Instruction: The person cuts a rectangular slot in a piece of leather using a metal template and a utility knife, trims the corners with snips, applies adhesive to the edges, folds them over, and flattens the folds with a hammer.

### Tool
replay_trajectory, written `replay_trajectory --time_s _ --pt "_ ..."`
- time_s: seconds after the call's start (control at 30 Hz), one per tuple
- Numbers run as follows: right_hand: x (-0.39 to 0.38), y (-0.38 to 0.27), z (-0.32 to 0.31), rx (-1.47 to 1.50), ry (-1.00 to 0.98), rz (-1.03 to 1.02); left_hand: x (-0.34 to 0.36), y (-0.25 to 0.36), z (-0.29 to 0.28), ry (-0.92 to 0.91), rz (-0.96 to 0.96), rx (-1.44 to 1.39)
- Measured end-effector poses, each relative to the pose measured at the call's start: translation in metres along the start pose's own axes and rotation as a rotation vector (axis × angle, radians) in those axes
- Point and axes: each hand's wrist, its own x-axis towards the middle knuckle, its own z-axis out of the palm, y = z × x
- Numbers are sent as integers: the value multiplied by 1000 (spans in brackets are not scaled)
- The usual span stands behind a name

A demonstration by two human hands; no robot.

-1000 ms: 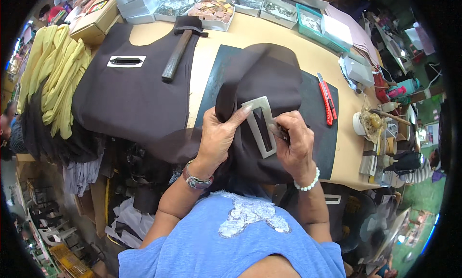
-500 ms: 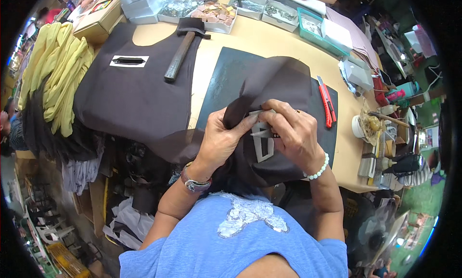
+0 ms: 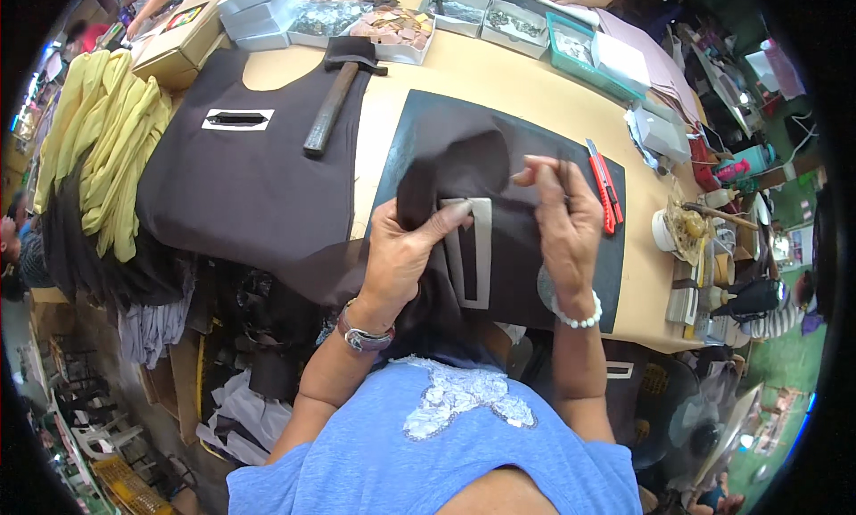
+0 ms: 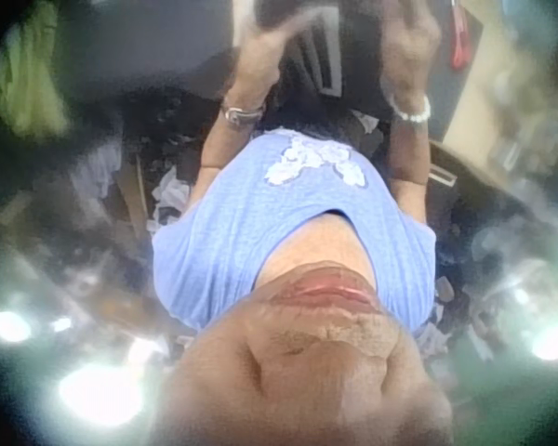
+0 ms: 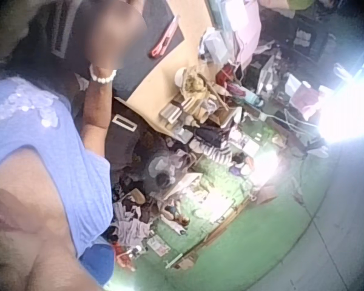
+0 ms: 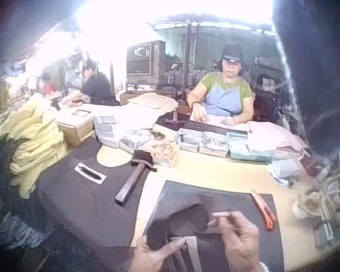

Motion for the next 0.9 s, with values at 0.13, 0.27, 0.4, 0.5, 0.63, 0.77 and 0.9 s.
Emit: replay_trajectory --time_s 0.13,0.27,0.4,0.5,0.63,0.77,0.9 --pt "-33 23 -31 118 -126 184 4 7 -2 124 92 -13" --pt "-65 42 -42 -236 -338 263 11 13 -27 226 230 154" --pt "-61 30 -32 -488 -215 -143 20 52 -30 215 791 1298" --pt "-47 9 -17 -555 -260 -464 21 94 -1 -520 713 1672" --pt "-39 -17 -3 -557 -276 -809 35 110 27 -1367 358 1749" --pt "-38 -15 -3 -380 -148 -854 56 125 23 -1447 -30 1579" --pt "-44 26 -19 -86 120 -552 95 199 -24 -747 -64 2102"
